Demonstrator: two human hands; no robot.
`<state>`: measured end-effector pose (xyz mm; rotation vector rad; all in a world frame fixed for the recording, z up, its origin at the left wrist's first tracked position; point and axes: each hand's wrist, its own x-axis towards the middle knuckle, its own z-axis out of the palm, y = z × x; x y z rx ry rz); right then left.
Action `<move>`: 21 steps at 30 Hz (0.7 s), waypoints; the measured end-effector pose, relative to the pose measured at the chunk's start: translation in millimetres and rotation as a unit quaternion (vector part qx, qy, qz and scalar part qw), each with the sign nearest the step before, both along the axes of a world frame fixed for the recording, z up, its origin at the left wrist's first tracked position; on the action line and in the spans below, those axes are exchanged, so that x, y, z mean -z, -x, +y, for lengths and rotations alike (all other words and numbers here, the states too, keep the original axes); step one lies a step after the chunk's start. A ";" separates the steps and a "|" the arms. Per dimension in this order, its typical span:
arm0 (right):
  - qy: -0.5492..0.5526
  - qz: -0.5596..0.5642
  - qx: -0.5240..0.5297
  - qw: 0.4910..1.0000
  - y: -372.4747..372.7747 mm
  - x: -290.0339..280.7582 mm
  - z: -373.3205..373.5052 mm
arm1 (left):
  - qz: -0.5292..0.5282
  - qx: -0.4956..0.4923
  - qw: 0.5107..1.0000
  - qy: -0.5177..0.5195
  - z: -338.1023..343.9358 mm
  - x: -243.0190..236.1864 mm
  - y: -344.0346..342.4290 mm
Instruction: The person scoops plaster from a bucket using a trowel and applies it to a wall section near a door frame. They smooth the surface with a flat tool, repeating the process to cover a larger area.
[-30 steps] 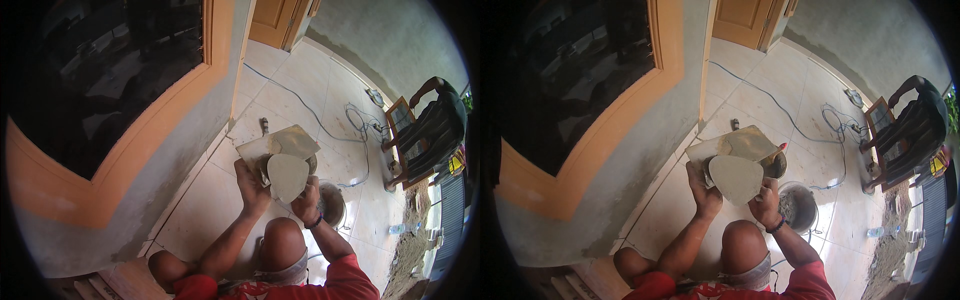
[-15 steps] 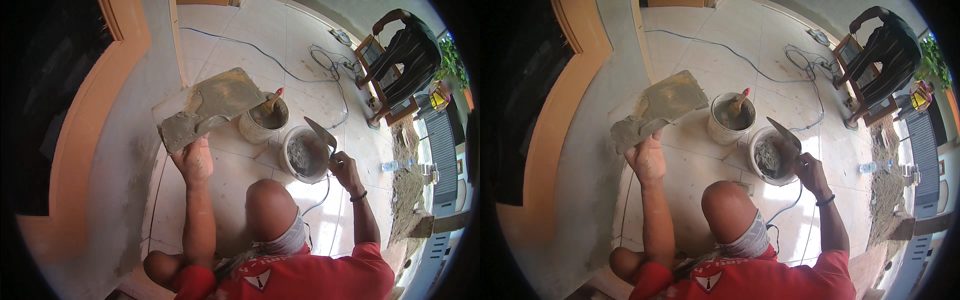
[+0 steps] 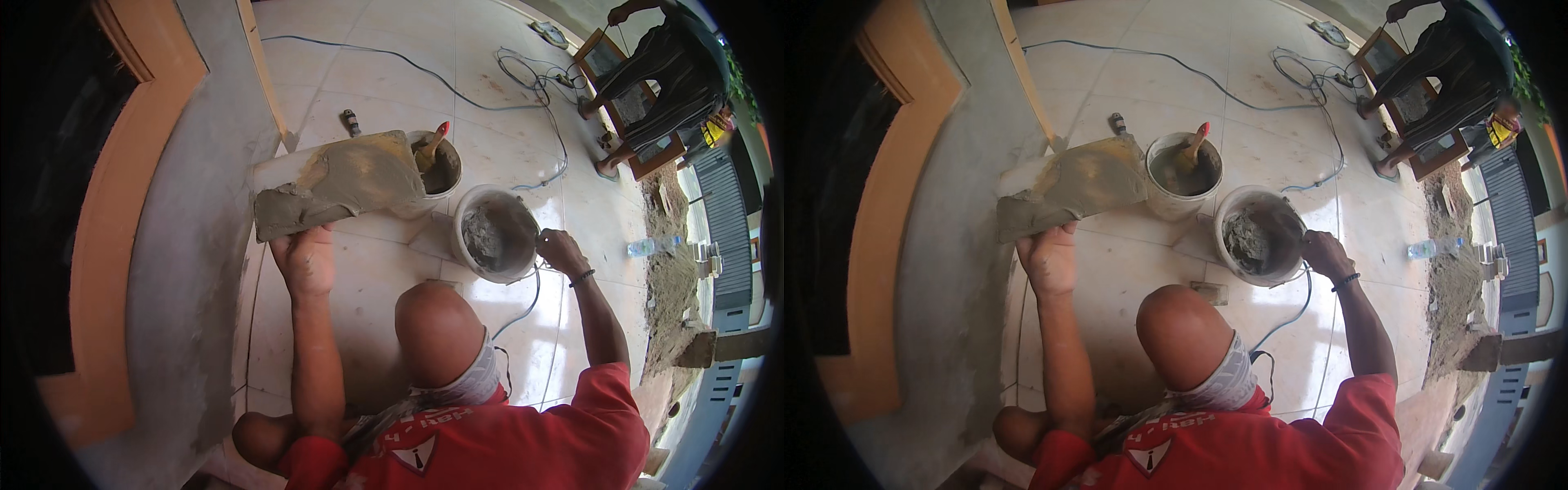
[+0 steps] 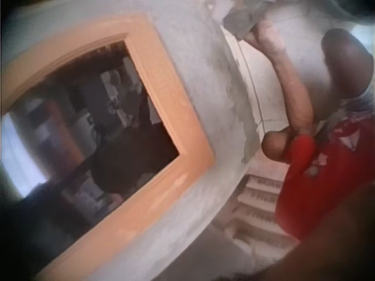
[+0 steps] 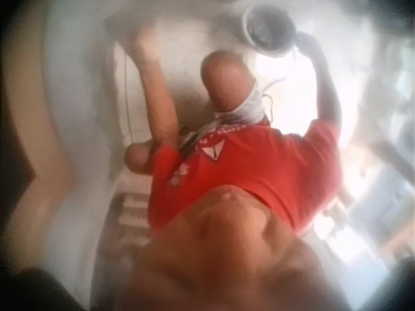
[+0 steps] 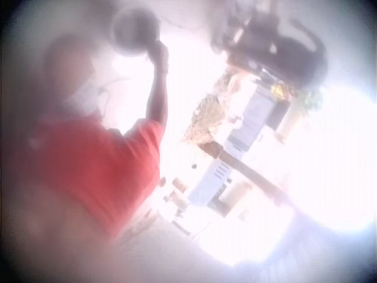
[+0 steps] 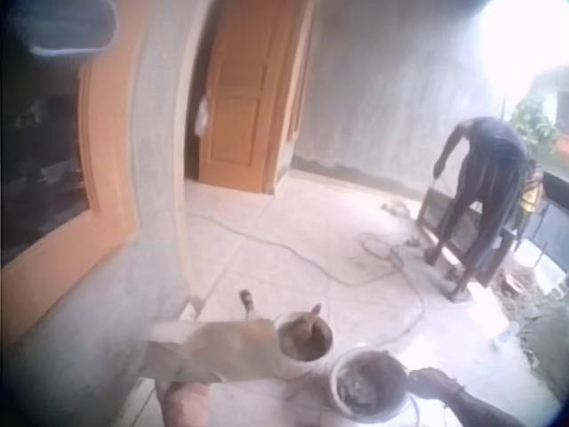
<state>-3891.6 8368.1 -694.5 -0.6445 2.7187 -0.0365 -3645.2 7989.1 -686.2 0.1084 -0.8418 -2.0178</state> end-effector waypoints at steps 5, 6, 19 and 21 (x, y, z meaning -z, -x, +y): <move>0.015 0.037 -0.021 0.999 12.5 34.0 25.6 | 0.001 0.044 0.999 -0.019 10.8 3.1 6.1; 0.019 0.049 -0.042 0.998 16.9 43.7 31.6 | 0.000 0.057 0.998 -0.024 10.4 5.9 6.1; 0.558 -0.639 0.110 0.518 -93.6 -24.5 -201.3 | 0.007 0.291 0.955 -0.053 23.1 1.3 6.6; 0.532 -0.701 0.133 0.456 -99.1 -26.6 -219.6 | -0.017 0.277 0.960 -0.033 16.1 4.7 1.7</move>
